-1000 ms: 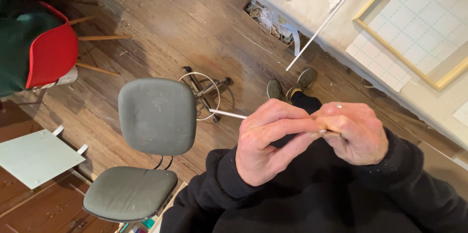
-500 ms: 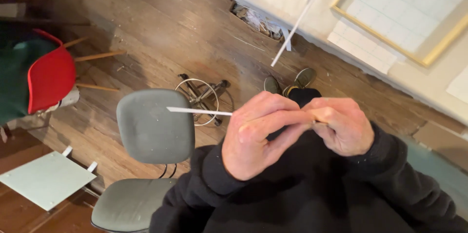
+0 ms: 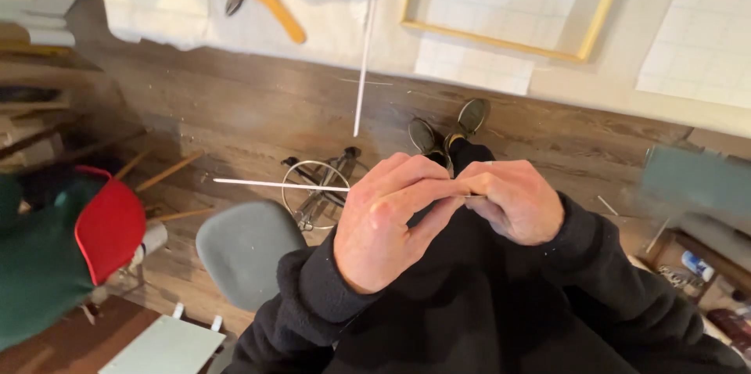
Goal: Cutting a plastic spacer strip to the correct length for a picture frame.
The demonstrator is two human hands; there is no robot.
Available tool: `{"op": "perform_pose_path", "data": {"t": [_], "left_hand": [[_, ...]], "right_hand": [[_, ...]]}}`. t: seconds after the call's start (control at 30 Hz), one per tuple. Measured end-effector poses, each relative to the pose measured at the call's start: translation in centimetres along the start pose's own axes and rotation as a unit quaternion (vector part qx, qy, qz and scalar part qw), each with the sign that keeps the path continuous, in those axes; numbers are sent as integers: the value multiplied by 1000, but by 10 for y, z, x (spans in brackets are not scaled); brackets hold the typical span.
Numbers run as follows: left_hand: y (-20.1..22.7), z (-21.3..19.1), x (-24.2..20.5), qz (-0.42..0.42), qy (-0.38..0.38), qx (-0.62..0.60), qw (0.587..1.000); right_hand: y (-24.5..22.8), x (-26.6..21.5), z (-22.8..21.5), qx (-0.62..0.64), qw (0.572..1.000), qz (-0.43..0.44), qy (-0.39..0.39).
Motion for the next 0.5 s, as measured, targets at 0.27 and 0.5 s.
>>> {"op": "perform_pose_path", "data": {"t": [0.27, 0.5], "left_hand": [[-17, 79, 34, -50, -50, -76, 995], [-57, 149, 58, -99, -139, -108, 979]], "right_hand": [[46, -51, -29, 56, 982, 117, 140], [102, -105, -27, 119, 931, 253, 234]]}}
Point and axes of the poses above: each hand's wrist, its own x-axis towards the middle knuckle, its own z-axis out of the palm, y = z × x, the point moved 4 cm from there along x, towards the middle knuckle, and after that the axes turned 12 degrees about y, right-handed, at the moved point
